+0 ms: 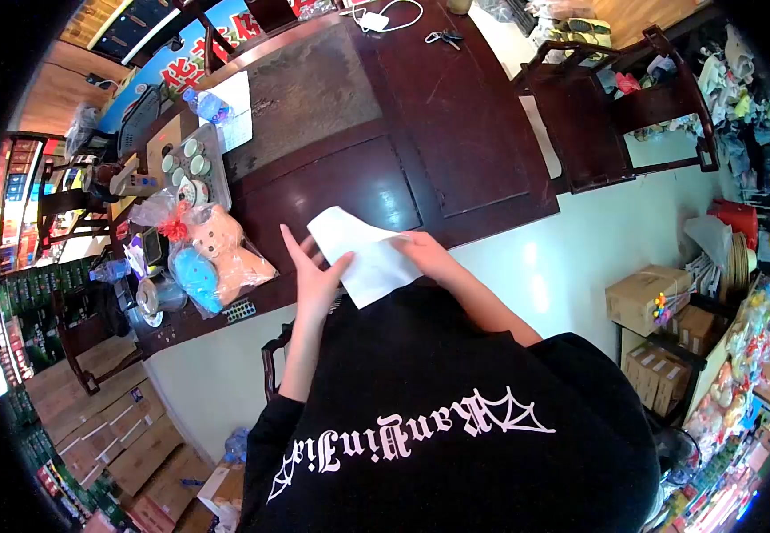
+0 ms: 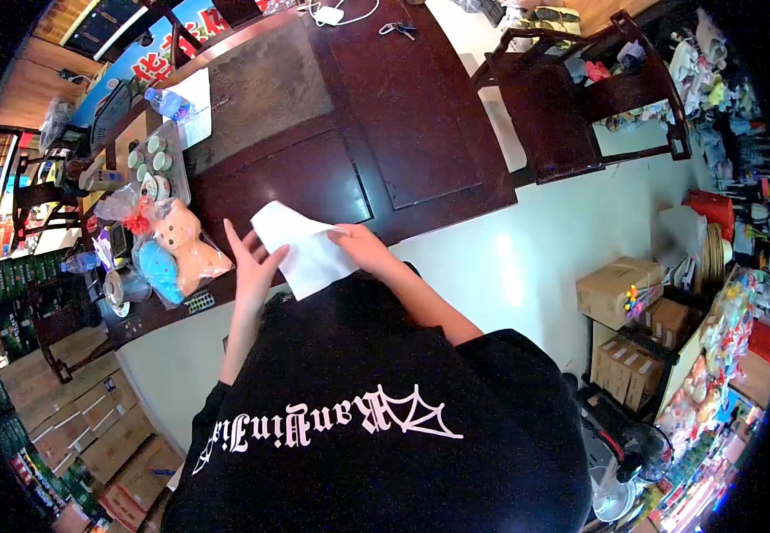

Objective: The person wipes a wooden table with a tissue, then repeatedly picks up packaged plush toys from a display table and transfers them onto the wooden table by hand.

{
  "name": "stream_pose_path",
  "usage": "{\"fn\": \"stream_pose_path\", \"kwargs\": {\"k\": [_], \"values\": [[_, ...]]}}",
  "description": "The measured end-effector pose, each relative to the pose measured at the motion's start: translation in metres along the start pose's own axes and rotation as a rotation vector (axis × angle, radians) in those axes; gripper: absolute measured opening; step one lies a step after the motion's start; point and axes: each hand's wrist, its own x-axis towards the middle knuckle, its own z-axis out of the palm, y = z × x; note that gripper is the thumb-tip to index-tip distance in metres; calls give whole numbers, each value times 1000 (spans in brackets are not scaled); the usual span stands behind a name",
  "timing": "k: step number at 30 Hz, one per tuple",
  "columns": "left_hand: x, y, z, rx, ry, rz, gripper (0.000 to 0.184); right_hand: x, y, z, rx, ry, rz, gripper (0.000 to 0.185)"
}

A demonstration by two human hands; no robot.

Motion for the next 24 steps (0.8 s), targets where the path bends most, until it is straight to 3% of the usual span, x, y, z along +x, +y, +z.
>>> {"fn": "stream_pose_path", "kwargs": {"k": [3, 7, 8, 9, 11, 12, 13, 15, 17, 19, 20, 21, 23, 24], "values": [[-3, -14, 7, -84, -102, -282, 103, -2, 1, -6, 97, -6, -17, 31], [1, -27, 17, -172, -54, -75, 85, -4, 0, -22, -29, -17, -149, 23], [0, -21, 18, -84, -75, 3, 78, 2, 6, -34, -7, -181, -127, 20], [1, -33, 20, -198, -95, 16, 61, 4, 10, -42, 15, -343, -105, 20], [6, -48, 15, 16, -217, 7, 44, 6, 11, -52, -6, -344, -80, 22], [5, -54, 16, 143, -168, 24, 34, 8, 14, -63, -115, -256, -104, 22], [3, -49, 13, 216, -194, -22, 35, 9, 14, -74, -224, -168, -129, 24], [1, -72, 3, 322, -134, 84, 32, 6, 8, -100, -840, 292, 125, 26], [-7, -70, -6, 192, -107, -33, 31, 5, 8, -120, -1223, 835, 190, 26], [-12, -76, -19, 179, -123, -87, 30, 4, -5, -130, -1249, 990, 93, 31], [-20, -80, -25, 167, -124, -144, 30, 10, -9, -128, -1268, 1007, 10, 37], [-23, -79, -29, 158, -130, -193, 31, 21, 3, -131, -1393, 944, -240, 42], [-27, -77, -32, 148, -167, -244, 32, 43, 23, -115, -1634, 652, -84, 48], [-30, -78, -32, 155, -175, -252, 32, 54, 57, -113, -1642, 610, -232, 53]]}}
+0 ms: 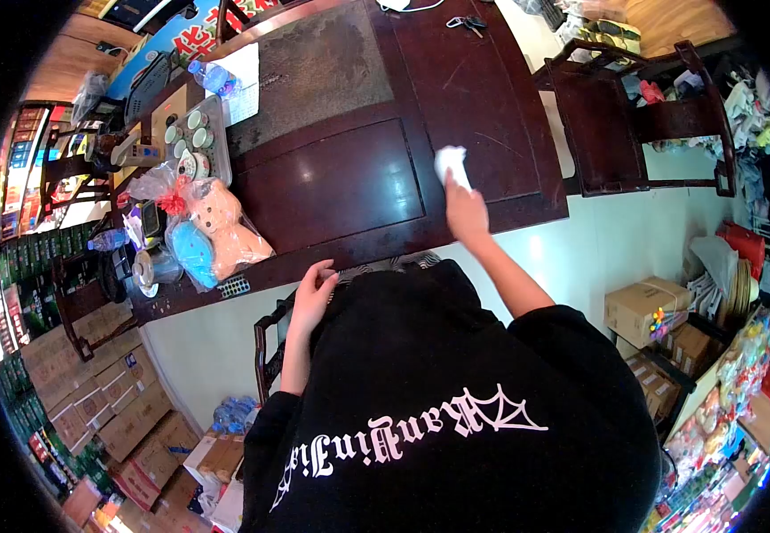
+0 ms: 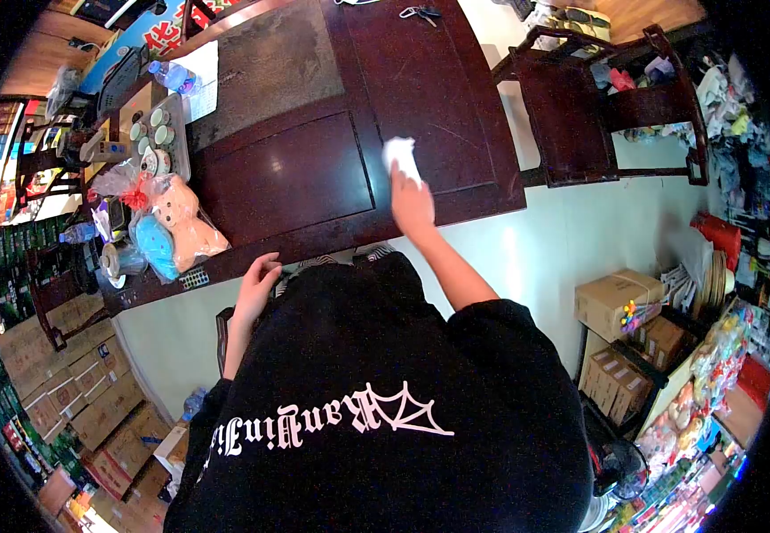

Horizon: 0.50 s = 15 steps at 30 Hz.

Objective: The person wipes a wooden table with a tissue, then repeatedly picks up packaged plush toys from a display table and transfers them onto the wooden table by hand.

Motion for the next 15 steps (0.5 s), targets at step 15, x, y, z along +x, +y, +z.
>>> {"fn": "stream_pose_path", "kwargs": {"k": [15], "values": [[-21, -12, 1, 175, -10, -53, 38, -8, -24, 41, 85, -22, -88, 70]]}}
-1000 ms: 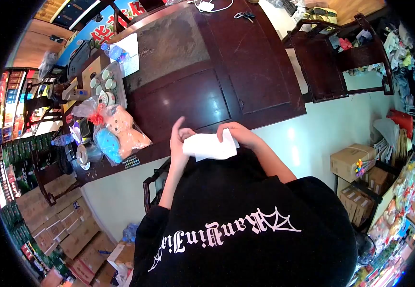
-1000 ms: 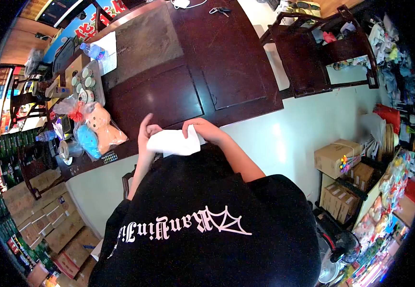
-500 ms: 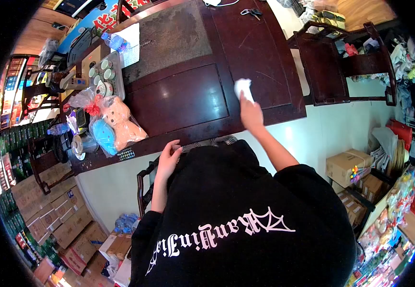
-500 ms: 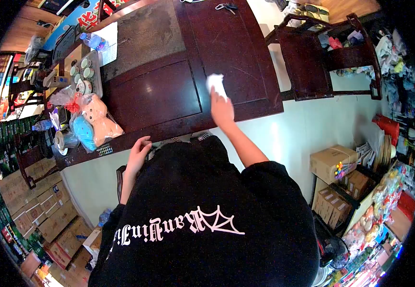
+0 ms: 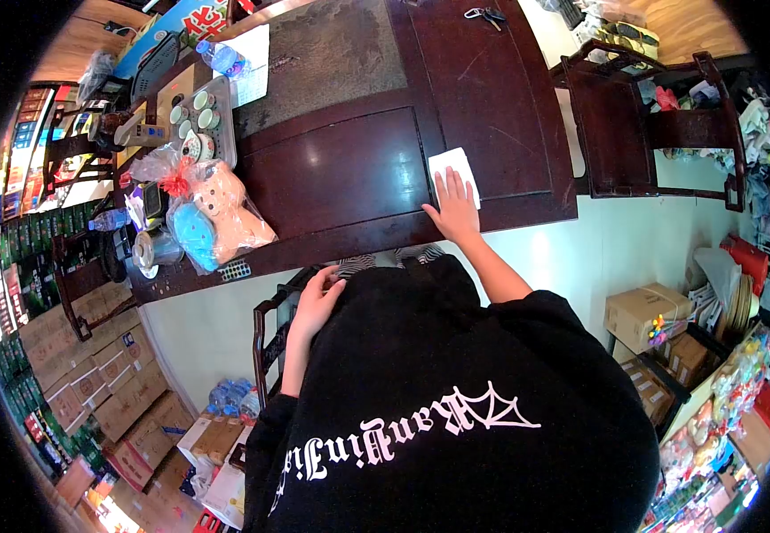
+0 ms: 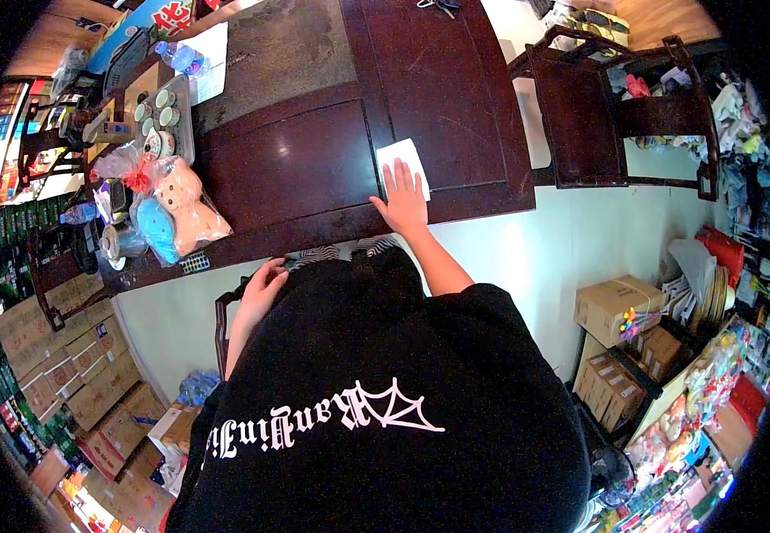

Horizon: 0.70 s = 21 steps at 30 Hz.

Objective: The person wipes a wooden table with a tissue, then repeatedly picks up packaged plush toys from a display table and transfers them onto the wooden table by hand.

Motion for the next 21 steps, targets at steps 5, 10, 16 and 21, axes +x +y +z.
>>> {"fn": "stream_pose_path", "kwargs": {"k": [5, 10, 16, 21], "values": [[1, -8, -1, 79, 3, -3, 39, -25, 41, -5, -51, -72, -73, 71], [-9, 6, -1, 154, 14, -17, 41, -57, 97, -14, -165, -143, 244, 74], [-10, -3, 4, 133, -41, -53, 41, -17, 50, -10, -28, -139, 584, 78], [-4, 1, 7, 179, -86, -8, 42, -8, -23, 8, 87, -14, -37, 81]]}}
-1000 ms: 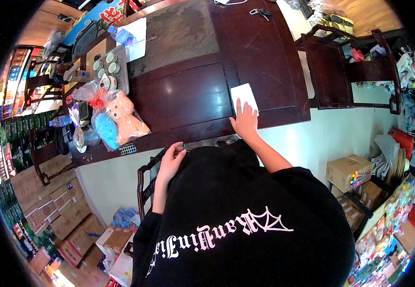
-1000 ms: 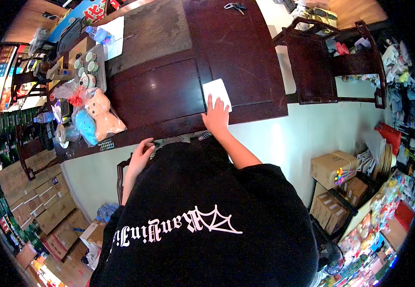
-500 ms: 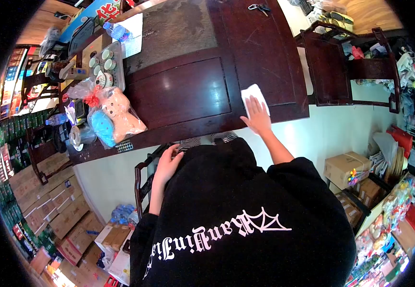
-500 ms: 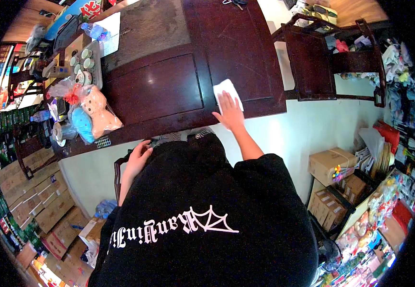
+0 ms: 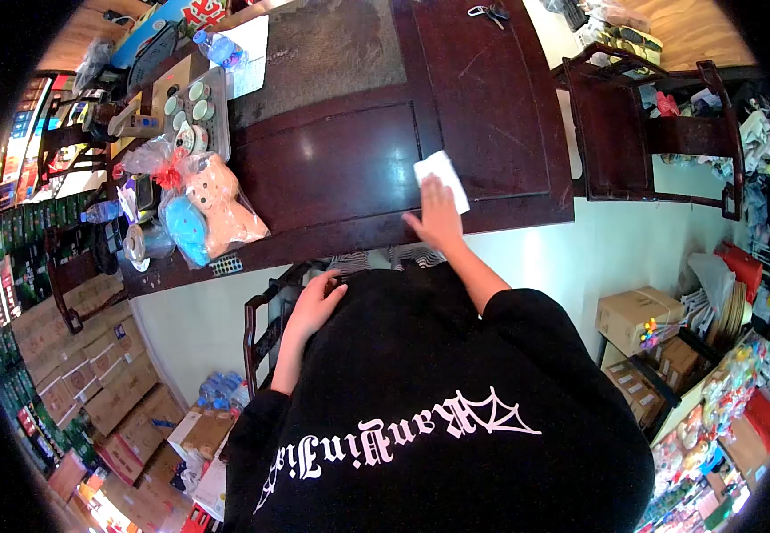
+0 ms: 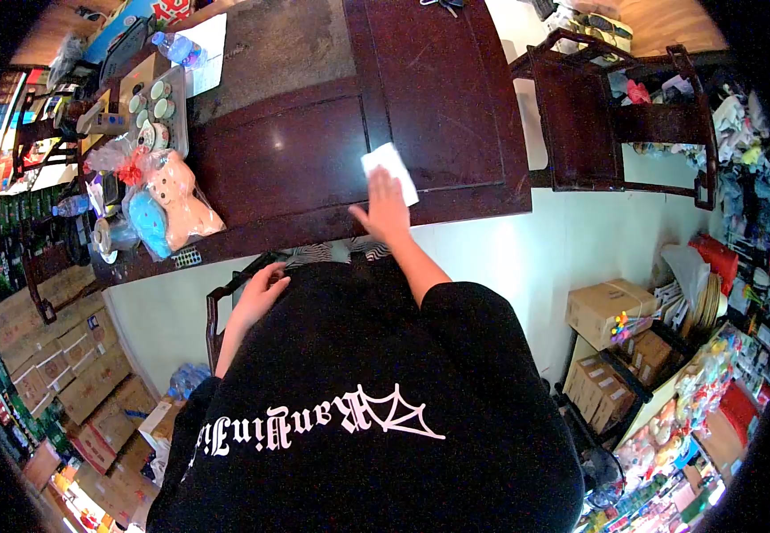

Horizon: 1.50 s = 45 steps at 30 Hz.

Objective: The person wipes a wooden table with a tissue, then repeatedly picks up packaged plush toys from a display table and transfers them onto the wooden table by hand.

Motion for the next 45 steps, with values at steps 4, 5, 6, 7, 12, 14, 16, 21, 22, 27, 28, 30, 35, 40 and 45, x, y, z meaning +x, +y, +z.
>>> {"fn": "stream_pose_path", "kwargs": {"k": [4, 5, 6, 7, 12, 14, 16, 21, 22, 27, 28, 30, 35, 40, 45], "values": [[11, 15, -3, 47, -2, 43, 43, -8, 6, -14, -40, -99, -259, 79], [12, 17, -2, 41, 3, 49, 43, -13, 12, -21, -25, -131, -303, 78], [13, 20, -2, 57, 6, 53, 43, -18, 20, -25, -42, -144, -331, 77], [14, 23, -4, 74, 14, 57, 43, -24, 29, -25, -47, -166, -337, 76], [3, 14, -20, 72, 53, 42, 45, -16, 85, -44, -241, -274, -317, 72], [2, -19, -29, -10, 95, 15, 45, -1, 89, -50, -273, -247, -230, 71], [-5, -20, -37, -39, 179, -26, 45, 11, 78, -43, -252, -164, -140, 69], [-8, -39, -48, -142, 223, -62, 45, 12, 16, -18, -52, -197, -298, 71], [-6, -38, -51, -166, 207, -70, 45, 10, 1, -21, -16, -284, -323, 72], [18, -46, -56, -180, 292, -79, 47, -6, -51, -4, -97, -262, -780, 69], [20, -43, -57, -166, 260, -64, 47, -6, -48, -6, -105, -264, -797, 69], [19, -39, -59, -158, 242, -53, 48, -3, -40, -18, -79, -334, -845, 64], [9, -79, -72, -195, 374, -133, 50, -23, 54, -41, -287, -375, -628, 53], [-22, -106, -95, -168, 404, -260, 50, -29, 106, -54, -199, -281, -393, 54], [-23, -129, -110, -392, 459, -232, 48, -3, 76, -53, 2, -201, -193, 50]]}}
